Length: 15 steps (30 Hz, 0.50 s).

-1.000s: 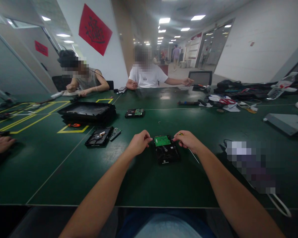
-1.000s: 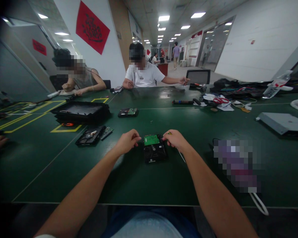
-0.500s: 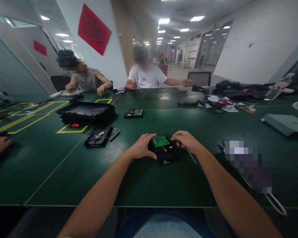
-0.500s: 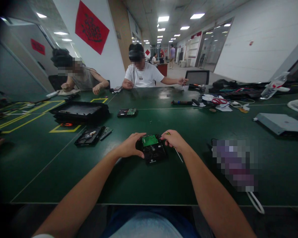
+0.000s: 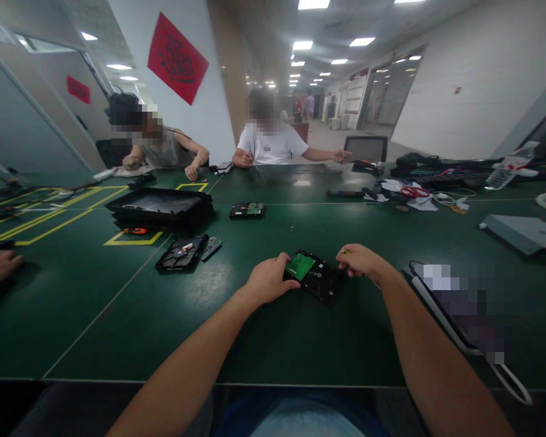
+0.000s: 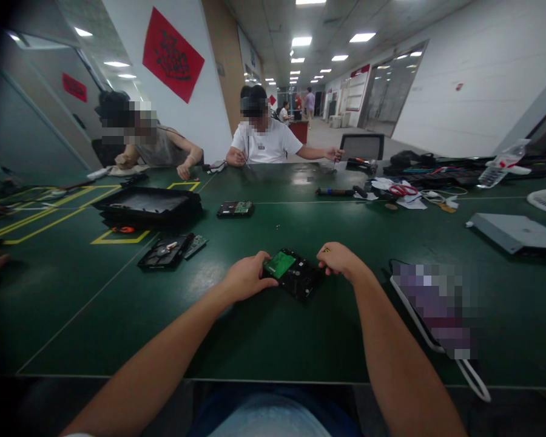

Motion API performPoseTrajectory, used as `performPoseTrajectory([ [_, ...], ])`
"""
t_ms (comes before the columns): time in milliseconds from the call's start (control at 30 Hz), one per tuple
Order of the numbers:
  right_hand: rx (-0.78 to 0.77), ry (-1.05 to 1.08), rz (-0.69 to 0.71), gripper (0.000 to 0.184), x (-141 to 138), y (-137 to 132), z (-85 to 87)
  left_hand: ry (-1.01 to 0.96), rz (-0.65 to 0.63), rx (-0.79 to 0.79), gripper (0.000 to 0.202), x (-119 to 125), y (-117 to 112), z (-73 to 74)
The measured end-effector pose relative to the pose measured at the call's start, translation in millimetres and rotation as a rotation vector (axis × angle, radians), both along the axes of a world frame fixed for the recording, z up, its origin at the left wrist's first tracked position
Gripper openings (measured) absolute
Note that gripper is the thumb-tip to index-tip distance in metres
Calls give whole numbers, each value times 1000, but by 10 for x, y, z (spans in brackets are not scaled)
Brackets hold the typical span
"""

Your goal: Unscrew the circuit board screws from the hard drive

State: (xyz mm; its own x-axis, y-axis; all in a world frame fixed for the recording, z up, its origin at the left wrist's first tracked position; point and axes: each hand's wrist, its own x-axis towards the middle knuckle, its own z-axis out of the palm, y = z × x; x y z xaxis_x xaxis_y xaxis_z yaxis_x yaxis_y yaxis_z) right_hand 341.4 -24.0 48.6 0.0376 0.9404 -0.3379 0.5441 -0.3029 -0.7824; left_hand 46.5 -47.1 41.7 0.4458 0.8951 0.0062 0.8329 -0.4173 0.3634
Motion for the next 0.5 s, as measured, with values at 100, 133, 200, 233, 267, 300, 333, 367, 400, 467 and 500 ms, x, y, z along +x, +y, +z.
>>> performPoseTrajectory([
  [100,-30,25,14,4,14,-16,5,-13,15,-11,67,4,-2,6],
  [133,-38,34,14,4,4,-20,1,-24,29,-8,70,-8,9,3],
  [200,-41,44,10,3,-25,-26,-10,-62,63,8,80,-48,46,-16],
  [233,-41,45,4,4,-39,-27,-14,-96,70,12,83,-72,70,-32],
  [267,-40,48,2,4,-49,-29,-18,-138,52,11,84,-96,93,-52],
  [300,-40,51,0,4,-54,-30,-20,-183,24,9,84,-117,115,-74],
  [333,-40,56,0,4,-55,-31,-20,-223,4,15,85,-132,133,-97],
  [367,-39,61,1,3,-53,-31,-18,-264,-13,36,86,-141,145,-120],
  [400,-37,66,3,4,-49,-31,-15,-305,-29,51,88,-142,152,-140],
  [467,-26,75,4,4,-41,-27,-10,-387,-50,49,92,-126,148,-173],
  [500,-15,76,1,4,-39,-22,-10,-425,-53,28,94,-110,140,-184],
])
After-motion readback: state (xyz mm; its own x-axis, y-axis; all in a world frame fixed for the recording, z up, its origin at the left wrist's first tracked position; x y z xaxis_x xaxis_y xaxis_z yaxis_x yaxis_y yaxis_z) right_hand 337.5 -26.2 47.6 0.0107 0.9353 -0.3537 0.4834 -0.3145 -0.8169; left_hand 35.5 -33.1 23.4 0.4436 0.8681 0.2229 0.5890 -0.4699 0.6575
